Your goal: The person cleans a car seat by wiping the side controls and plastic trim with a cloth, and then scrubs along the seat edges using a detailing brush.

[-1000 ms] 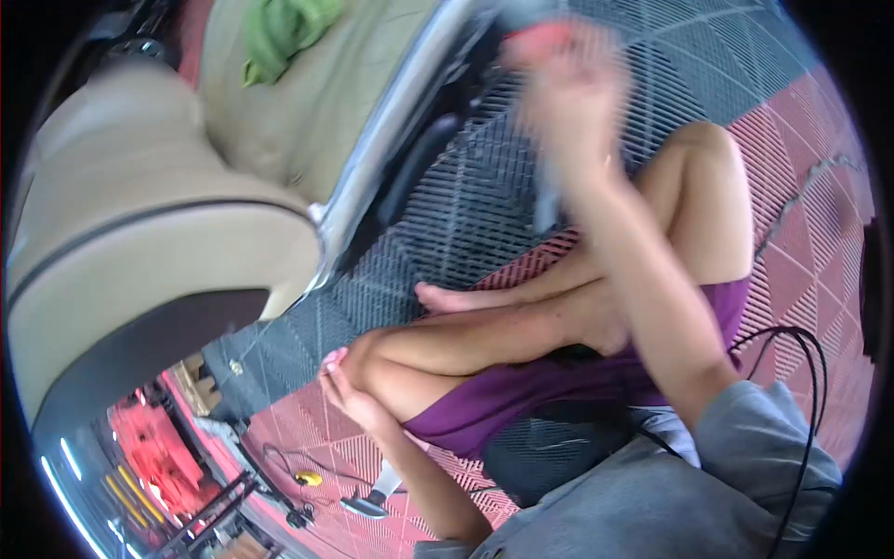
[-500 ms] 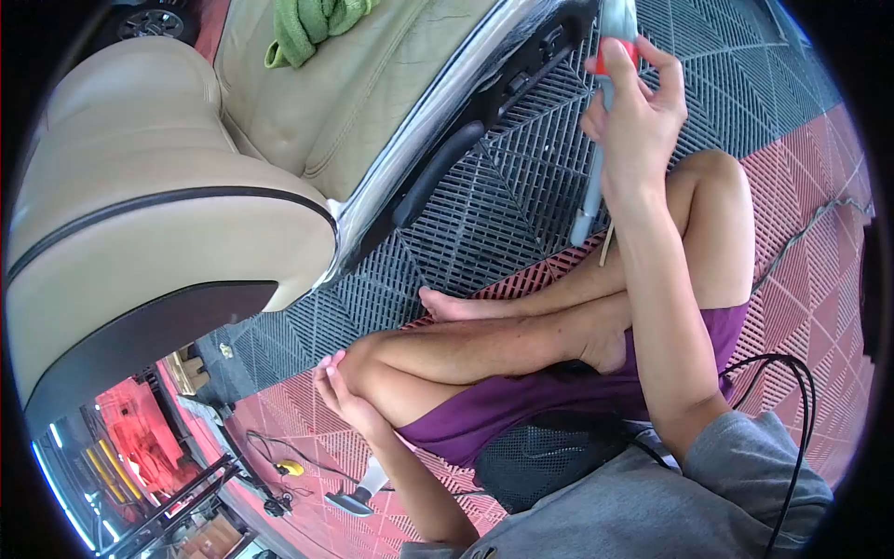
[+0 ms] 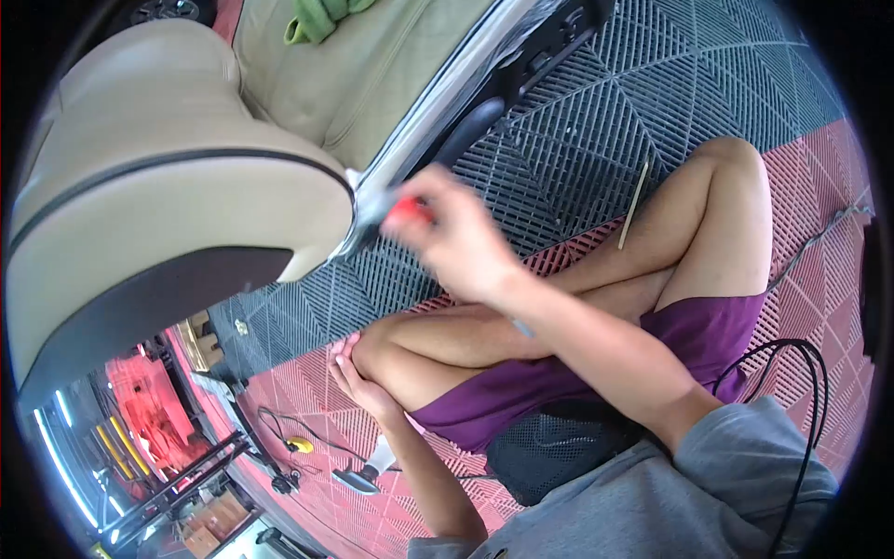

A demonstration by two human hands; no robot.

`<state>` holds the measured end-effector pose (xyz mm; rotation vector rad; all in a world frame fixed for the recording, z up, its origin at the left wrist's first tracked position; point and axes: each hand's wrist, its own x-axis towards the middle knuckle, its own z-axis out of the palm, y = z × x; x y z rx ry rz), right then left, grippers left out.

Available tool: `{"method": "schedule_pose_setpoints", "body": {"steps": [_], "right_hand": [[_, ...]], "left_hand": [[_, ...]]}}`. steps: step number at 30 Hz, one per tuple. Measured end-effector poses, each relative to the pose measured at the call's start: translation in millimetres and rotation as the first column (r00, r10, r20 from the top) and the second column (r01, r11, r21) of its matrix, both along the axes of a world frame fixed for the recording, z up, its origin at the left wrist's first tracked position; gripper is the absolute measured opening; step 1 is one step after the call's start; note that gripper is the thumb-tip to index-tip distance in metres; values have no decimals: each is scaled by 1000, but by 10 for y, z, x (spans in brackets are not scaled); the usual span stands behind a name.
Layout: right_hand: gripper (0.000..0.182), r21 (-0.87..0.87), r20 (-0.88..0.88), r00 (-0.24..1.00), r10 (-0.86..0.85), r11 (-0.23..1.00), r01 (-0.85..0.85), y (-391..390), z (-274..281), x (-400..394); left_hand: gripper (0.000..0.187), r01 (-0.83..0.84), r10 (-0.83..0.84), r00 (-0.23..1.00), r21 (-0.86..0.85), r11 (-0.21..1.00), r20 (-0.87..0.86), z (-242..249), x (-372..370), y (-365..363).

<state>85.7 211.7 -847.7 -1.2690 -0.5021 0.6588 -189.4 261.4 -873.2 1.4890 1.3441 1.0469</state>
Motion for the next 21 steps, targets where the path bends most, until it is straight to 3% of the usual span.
{"method": "schedule_pose_setpoints", "body": {"steps": [2,5,7,9,10,11,12,14,15,16,18,20,21], "right_hand": [[23,-10,-139,965,-223,975,224,-227,32,352],[25,88,-101,869,-485,865,493,-274,-5,518],[21,129,227,810,-541,841,526,-95,-45,232],[24,49,78,991,-104,994,101,23,-131,-251],[24,11,44,994,101,995,-101,51,-60,-382],[24,-135,22,926,377,919,-371,-9,-57,-400],[26,-155,105,901,421,902,-403,0,-82,-409],[27,-59,14,963,270,961,-269,54,-161,-214],[24,-8,107,991,82,997,-81,31,-124,-15],[21,34,93,995,-33,999,30,-89,-4,235],[19,51,371,860,-351,932,358,-353,-12,735],[21,-6,28,920,-391,920,391,-661,234,1262],[22,159,9,888,-459,878,452,-783,66,1599]], "left_hand": [[31,-17,17,1000,-5,1000,10,-8,63,9],[32,-32,33,999,-33,999,25,-22,119,8],[32,-24,23,1000,-35,999,-8,22,241,73],[36,13,-14,1000,-36,999,-28,-13,208,116],[38,30,-31,999,-36,999,-34,-15,206,136],[36,27,-27,1000,-52,998,0,-16,210,124],[36,29,-28,999,-55,998,21,-17,179,118],[36,9,-5,998,-66,998,59,-59,76,80],[37,-20,24,998,-64,998,60,-44,72,45],[37,-18,20,999,-49,999,48,-51,47,36],[37,-23,24,1000,-20,1000,17,-64,4,41],[38,-35,35,999,-11,999,10,-38,86,16],[38,-33,33,999,-16,999,-10,-1,131,22]]}}
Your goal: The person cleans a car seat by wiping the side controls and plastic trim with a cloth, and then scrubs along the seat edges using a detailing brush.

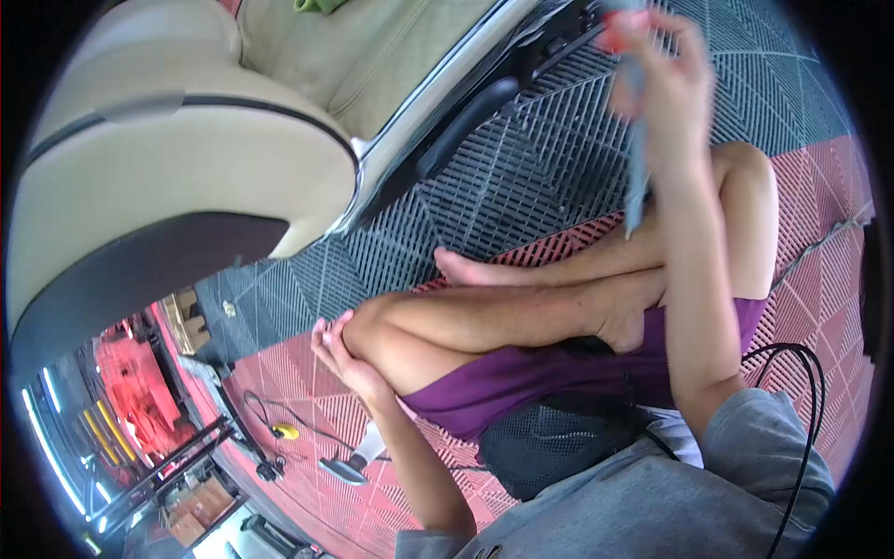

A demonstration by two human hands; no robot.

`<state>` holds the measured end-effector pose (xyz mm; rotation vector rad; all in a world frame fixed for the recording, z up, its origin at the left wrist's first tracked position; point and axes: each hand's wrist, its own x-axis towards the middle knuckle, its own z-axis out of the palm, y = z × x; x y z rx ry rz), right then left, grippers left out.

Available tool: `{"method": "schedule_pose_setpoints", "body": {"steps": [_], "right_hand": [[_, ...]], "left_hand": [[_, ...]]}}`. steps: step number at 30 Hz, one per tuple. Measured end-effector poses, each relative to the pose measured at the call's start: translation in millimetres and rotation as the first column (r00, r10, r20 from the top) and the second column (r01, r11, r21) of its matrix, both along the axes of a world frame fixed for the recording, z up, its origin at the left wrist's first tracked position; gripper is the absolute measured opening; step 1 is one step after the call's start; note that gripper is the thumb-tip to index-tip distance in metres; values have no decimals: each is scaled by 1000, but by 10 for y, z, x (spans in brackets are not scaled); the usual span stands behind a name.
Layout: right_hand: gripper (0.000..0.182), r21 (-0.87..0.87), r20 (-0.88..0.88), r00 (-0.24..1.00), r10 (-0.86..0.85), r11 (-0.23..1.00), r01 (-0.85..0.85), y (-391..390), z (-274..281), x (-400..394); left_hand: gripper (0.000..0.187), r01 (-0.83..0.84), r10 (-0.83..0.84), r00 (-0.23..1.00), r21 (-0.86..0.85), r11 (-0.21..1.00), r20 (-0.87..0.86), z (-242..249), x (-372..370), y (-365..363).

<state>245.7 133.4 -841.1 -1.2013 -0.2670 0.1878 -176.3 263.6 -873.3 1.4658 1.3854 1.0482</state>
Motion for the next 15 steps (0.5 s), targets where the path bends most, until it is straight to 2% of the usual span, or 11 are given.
{"method": "schedule_pose_setpoints", "body": {"steps": [1,2,3,5,6,7,8,9,11,13,15], "right_hand": [[19,-105,-121,987,-110,990,98,4,434,-44],[20,-53,-30,991,-131,990,130,21,255,34],[24,0,65,984,-168,986,168,17,33,112],[12,-329,466,881,-86,907,263,287,12,-485],[11,-318,372,924,91,947,35,421,-57,-846],[17,-334,203,909,365,898,-286,479,-103,-1196],[19,-442,72,736,673,683,-582,519,-156,-1419],[24,-496,54,603,796,545,-676,512,-174,-1541],[21,-330,86,729,679,710,-622,598,-186,-1510],[18,-272,389,864,318,936,-222,545,-82,-1008],[18,-222,466,884,-16,966,135,319,64,-515]], "left_hand": [[38,13,-13,1000,-3,1000,-14,30,28,10],[39,36,-35,999,-15,999,32,14,41,41],[40,30,-29,999,-24,999,24,15,67,69],[41,30,-29,1000,-50,998,12,20,112,87],[44,21,-21,1000,-45,999,13,20,128,87],[44,26,-26,1000,-46,999,9,22,130,79],[44,25,-25,1000,-48,999,2,29,107,65],[44,20,-21,1000,-47,999,-6,34,69,56],[51,27,-27,1000,-45,999,-3,-4,-39,51],[53,18,-15,998,-51,999,54,-23,-86,1],[56,15,-12,998,-53,998,58,2,-67,-17]]}}
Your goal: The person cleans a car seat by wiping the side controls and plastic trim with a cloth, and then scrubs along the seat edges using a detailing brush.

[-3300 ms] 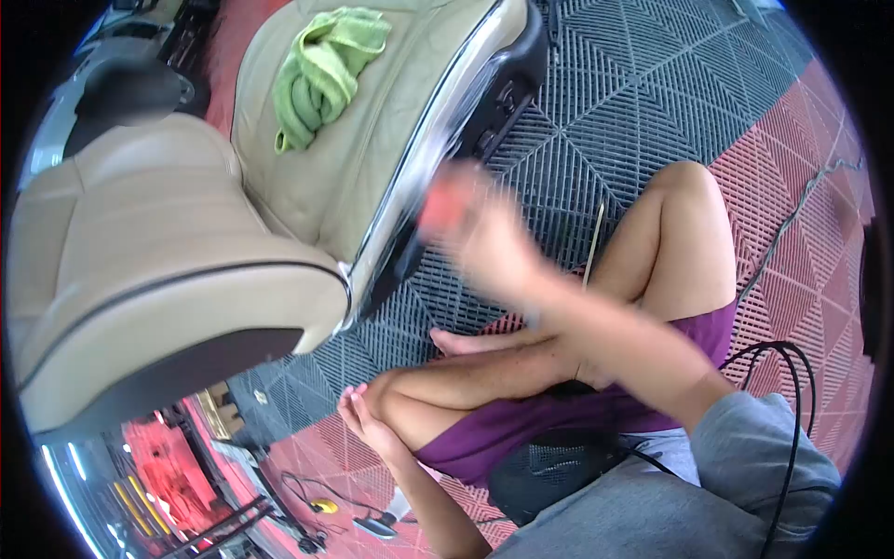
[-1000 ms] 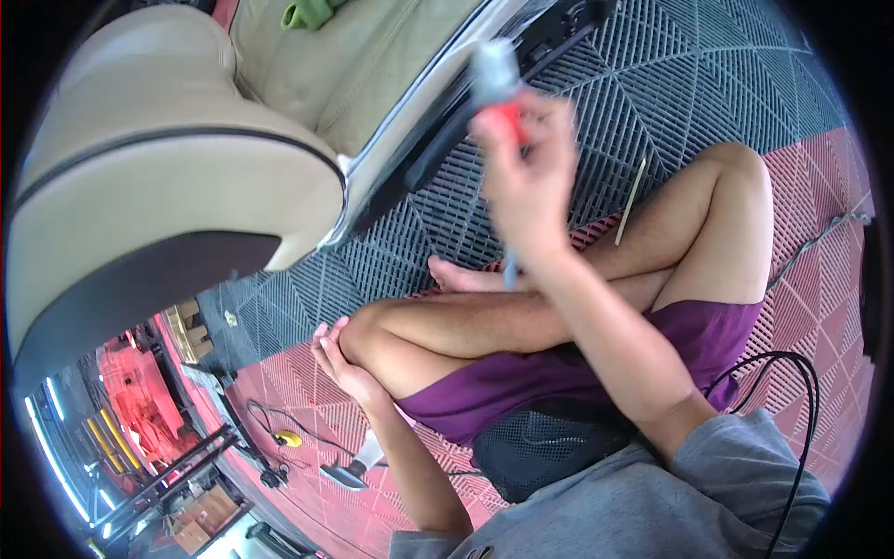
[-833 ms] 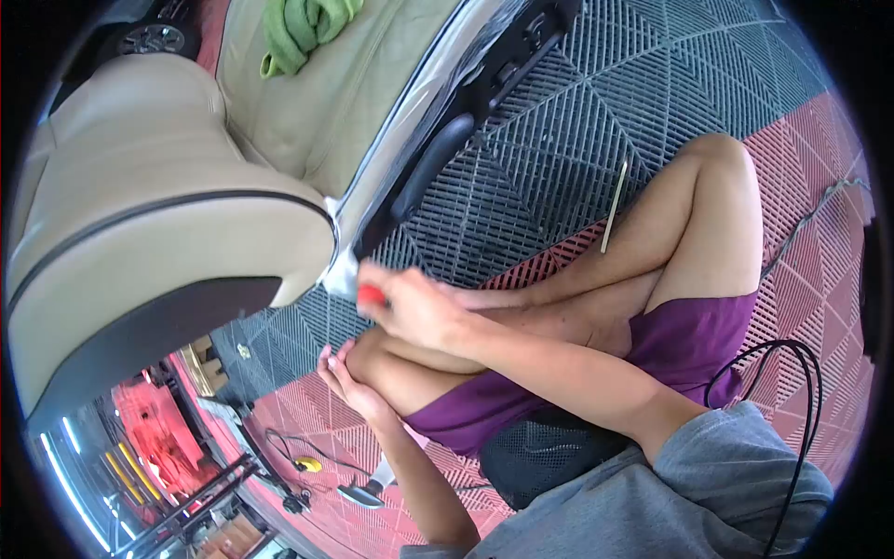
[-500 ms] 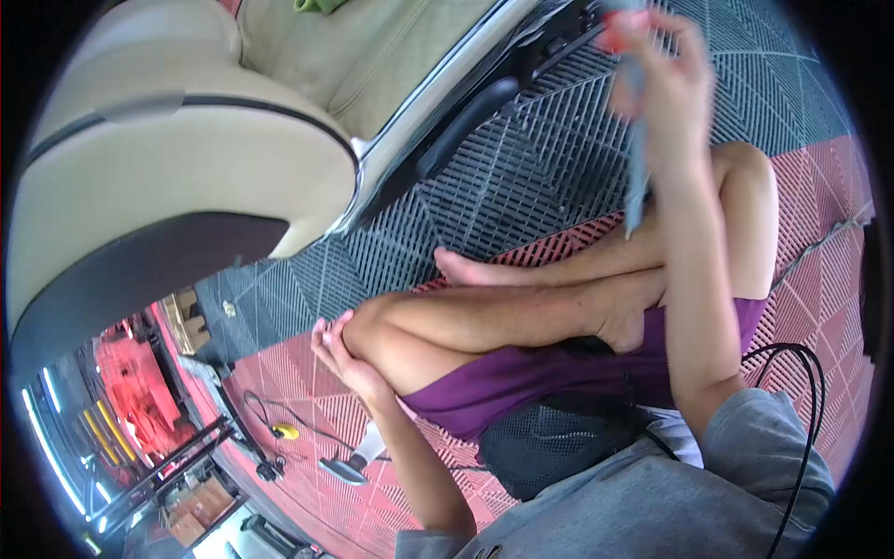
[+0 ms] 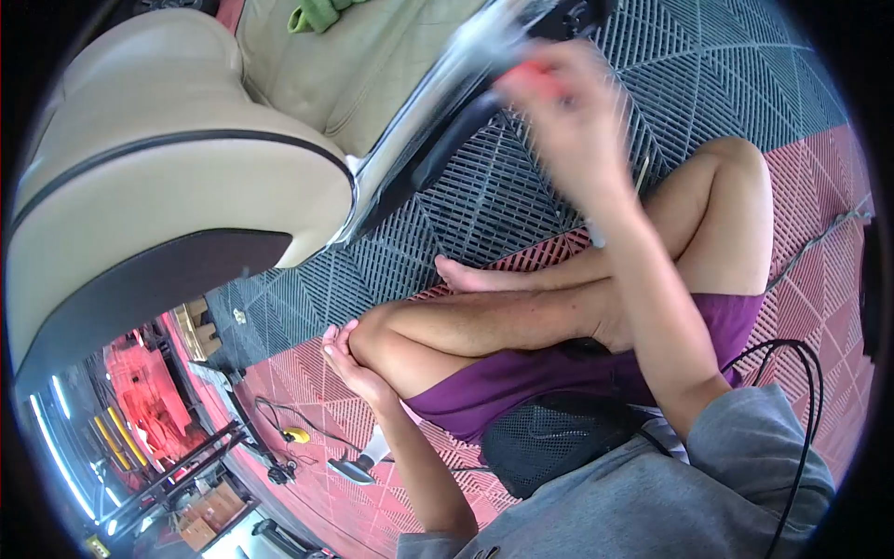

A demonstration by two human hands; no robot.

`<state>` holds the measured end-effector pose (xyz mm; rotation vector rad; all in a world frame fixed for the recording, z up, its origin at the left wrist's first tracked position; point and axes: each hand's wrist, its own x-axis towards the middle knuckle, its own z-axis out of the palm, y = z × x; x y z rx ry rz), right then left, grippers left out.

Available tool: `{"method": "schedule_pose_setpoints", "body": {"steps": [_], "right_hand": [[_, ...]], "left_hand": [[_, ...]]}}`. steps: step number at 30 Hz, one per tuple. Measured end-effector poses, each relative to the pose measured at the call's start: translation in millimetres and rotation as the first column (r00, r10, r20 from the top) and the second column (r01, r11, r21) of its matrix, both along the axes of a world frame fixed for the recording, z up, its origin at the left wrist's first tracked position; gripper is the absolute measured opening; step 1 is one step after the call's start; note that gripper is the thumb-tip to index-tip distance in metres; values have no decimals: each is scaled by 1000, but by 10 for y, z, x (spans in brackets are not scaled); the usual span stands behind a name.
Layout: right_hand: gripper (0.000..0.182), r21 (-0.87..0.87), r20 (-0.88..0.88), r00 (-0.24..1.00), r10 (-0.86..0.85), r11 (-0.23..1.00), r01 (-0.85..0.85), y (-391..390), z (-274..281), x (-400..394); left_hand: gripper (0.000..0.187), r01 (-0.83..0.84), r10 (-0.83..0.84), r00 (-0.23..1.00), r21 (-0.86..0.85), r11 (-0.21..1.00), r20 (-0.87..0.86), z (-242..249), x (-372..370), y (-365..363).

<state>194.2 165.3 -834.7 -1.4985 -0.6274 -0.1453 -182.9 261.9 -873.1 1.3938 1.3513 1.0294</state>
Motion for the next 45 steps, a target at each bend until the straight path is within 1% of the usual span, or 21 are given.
{"method": "schedule_pose_setpoints", "body": {"steps": [2,4,6,8,9,10,14,16,18,20,22,23,24,26,28,30,35,38,40,42,45], "right_hand": [[16,133,-381,924,-19,988,76,-223,-13,321],[13,82,-516,856,-13,995,64,-236,119,262],[9,63,-57,995,-87,994,91,83,64,-117],[14,49,-181,918,354,935,-351,244,-24,-817],[17,-120,-387,693,608,712,-692,286,-158,-1112],[20,-116,-422,575,701,587,-801,282,-167,-1238],[21,13,-392,654,647,715,-699,328,-333,-1014],[20,185,-25,936,351,922,-341,430,-355,-629],[20,413,-422,843,333,899,-148,174,-13,-360],[19,567,-619,717,321,814,125,17,207,-147],[15,345,-521,830,199,939,-8,140,69,-270],[12,142,-213,976,52,990,-22,259,-70,-459],[11,232,-495,794,353,934,-271,313,-187,-761],[14,44,-547,518,657,641,-767,260,-354,-1066],[16,185,-452,637,624,764,-618,308,-433,-1102],[17,138,-228,898,376,925,-353,262,-289,-554],[19,296,-704,701,116,945,140,-48,19,191],[19,94,-155,988,-24,995,39,279,-96,-418],[21,113,-330,796,508,858,-501,282,-113,-1007],[16,13,-448,627,637,706,-708,246,-112,-1234],[20,44,-280,893,352,934,-354,84,147,-403]], "left_hand": [[58,10,-10,1000,11,1000,-4,-9,52,-5],[59,59,-57,998,33,998,-37,20,100,30],[61,83,-80,995,43,996,-66,18,114,83],[61,103,-101,994,24,994,-48,-21,53,139],[63,69,-69,996,-3,998,-49,27,103,101],[63,71,-71,996,-1,997,-53,11,111,81],[65,64,-61,995,31,997,-84,16,-35,7],[65,62,-58,995,47,997,-76,27,16,-15],[64,59,-57,997,40,997,-52,24,15,-22],[63,82,-79,996,59,995,-49,26,44,-3],[62,78,-74,995,58,995,-63,21,56,47],[61,85,-80,994,65,994,-73,9,61,72],[61,93,-87,993,70,993,-84,1,57,86],[61,107,-103,993,62,992,-64,-52,29,124],[62,113,-111,993,40,993,-50,-103,-104,151],[62,87,-84,995,50,995,-59,-52,-90,61],[60,42,-38,998,79,996,-51,-17,50,-10],[60,59,-54,995,64,996,-86,-40,51,114],[59,65,-60,993,53,996,-100,-6,102,113],[59,51,-45,995,53,997,-93,55,178,41],[58,55,-50,997,86,995,-60,-27,8,52]]}}
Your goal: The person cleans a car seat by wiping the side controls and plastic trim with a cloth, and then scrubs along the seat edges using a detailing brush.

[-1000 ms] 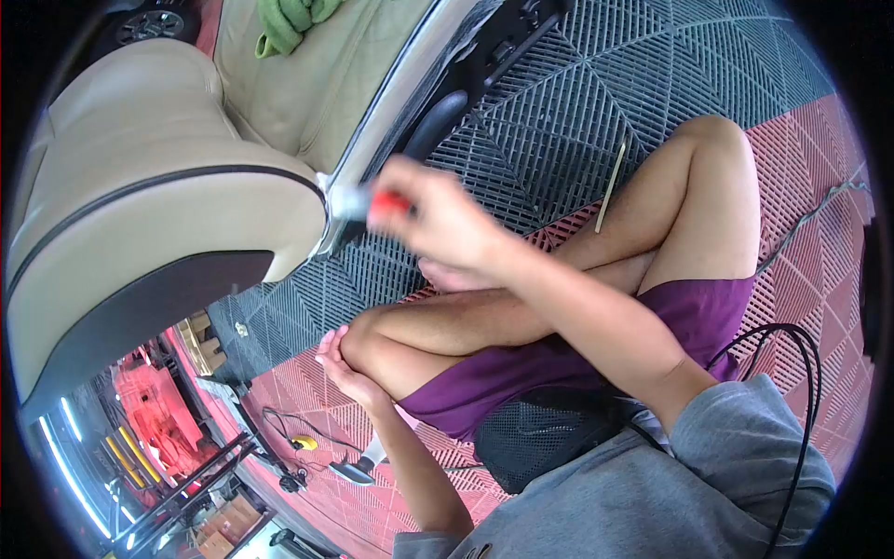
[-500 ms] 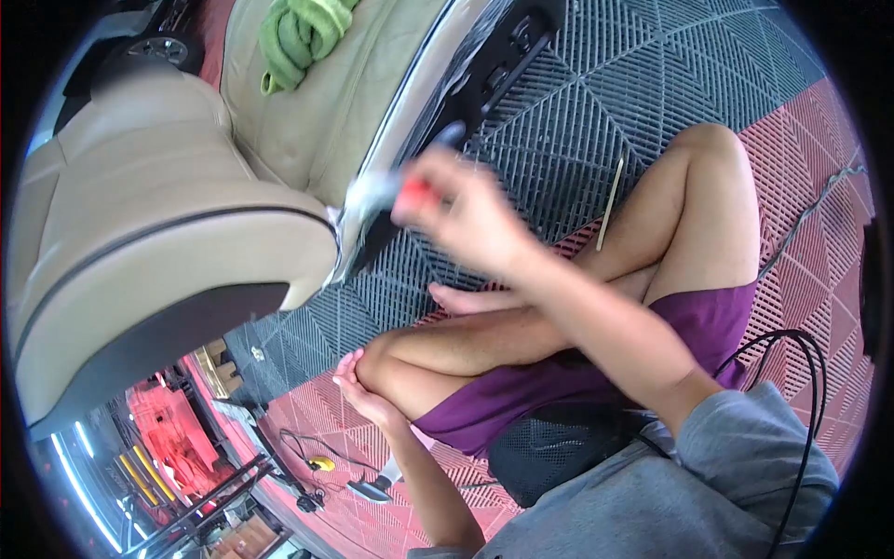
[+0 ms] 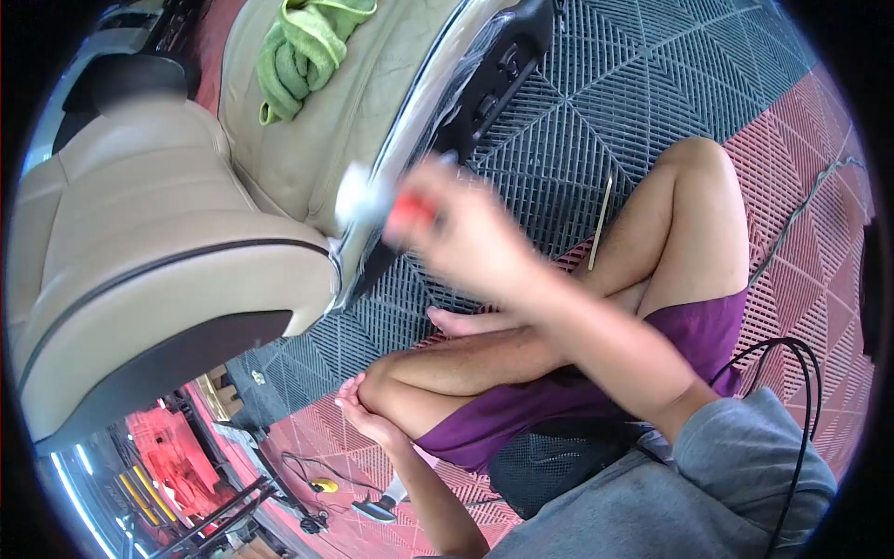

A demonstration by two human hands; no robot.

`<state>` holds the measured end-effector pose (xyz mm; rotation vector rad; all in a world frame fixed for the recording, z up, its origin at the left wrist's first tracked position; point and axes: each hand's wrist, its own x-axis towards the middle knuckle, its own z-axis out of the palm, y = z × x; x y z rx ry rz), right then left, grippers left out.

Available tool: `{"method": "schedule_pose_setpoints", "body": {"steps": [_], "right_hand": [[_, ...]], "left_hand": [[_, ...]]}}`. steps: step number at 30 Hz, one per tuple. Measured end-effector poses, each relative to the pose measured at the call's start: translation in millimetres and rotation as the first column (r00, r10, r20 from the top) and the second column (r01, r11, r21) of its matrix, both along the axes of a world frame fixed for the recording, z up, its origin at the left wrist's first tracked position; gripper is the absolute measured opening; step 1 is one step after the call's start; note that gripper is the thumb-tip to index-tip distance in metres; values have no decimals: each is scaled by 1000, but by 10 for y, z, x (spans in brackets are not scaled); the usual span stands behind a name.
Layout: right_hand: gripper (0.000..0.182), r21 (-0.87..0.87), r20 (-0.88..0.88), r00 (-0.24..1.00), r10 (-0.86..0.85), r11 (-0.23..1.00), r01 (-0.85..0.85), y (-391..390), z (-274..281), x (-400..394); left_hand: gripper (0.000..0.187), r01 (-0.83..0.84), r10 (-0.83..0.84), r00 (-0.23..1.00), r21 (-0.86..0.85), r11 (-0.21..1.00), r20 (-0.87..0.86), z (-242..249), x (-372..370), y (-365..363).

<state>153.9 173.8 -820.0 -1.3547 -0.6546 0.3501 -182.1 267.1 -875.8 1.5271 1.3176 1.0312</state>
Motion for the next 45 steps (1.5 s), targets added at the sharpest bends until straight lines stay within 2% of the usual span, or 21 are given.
{"method": "schedule_pose_setpoints", "body": {"steps": [1,2,3,5,7,9,11,14,16,19,22,25,29,30,33,34,37,39,41,42,45], "right_hand": [[16,14,218,953,-209,977,211,-103,122,381],[13,-19,-176,942,-287,957,288,-259,312,624],[10,-43,28,872,-489,871,489,-413,262,1039],[20,223,-226,763,-605,731,645,-525,489,1425],[9,-73,33,836,-548,833,549,-456,218,1266],[8,31,37,946,-321,947,320,-106,52,503],[15,-56,-57,984,168,984,-171,-84,-186,-117],[20,-42,-55,991,124,991,-127,-130,-215,102],[20,-17,49,977,-206,978,207,-213,-55,766],[15,105,-470,706,-530,760,641,-419,-44,1347],[16,44,109,927,-359,933,357,-96,-129,582],[17,-161,20,912,409,902,-401,-249,-262,-64],[16,22,-3,945,-328,944,328,-318,-166,1001],[14,-2,-508,811,-291,941,337,-445,-19,1287],[11,102,-395,764,-511,802,589,-275,-115,1317],[13,54,-34,923,-383,922,384,-120,-238,990],[12,-120,-34,882,470,874,-471,-313,-50,127],[13,-83,34,924,382,922,-378,-390,-52,180],[15,-69,250,968,-7,997,25,-381,-2,911],[14,-206,-143,989,-21,979,-9,-479,250,1261],[12,-149,-70,833,-549,831,535,-663,119,1999]], "left_hand": [[58,-14,14,1000,9,1000,22,-14,13,-17],[58,-6,6,1000,20,1000,17,-26,54,-13],[58,0,0,1000,33,999,6,-12,85,-14],[58,-22,23,999,36,999,-32,36,61,-21],[59,-59,60,997,23,998,-54,-3,122,37],[59,-34,36,996,33,999,-80,31,155,45],[60,-21,23,995,30,999,-95,5,97,61],[61,-27,27,999,15,1000,-39,-16,12,51],[61,-61,61,998,9,998,-9,17,50,-38],[57,-77,77,997,13,997,-23,57,105,-67],[57,5,-2,999,67,998,-43,-93,-26,106],[60,-26,26,999,24,999,-27,-66,-4,104],[58,-12,12,1000,8,1000,28,-19,-37,-2],[59,-23,23,998,3,1000,53,-39,-63,7],[60,-43,44,998,-10,999,41,-20,10,47],[60,-25,25,999,17,1000,25,-105,-75,136],[61,-66,66,998,4,998,-5,-39,18,94],[60,-25,26,1000,21,999,-2,-70,7,98],[59,-20,19,999,19,1000,29,-56,-65,27],[60,-24,24,999,7,1000,35,-67,-100,30],[59,-82,82,996,-10,997,20,31,29,-28]]}}
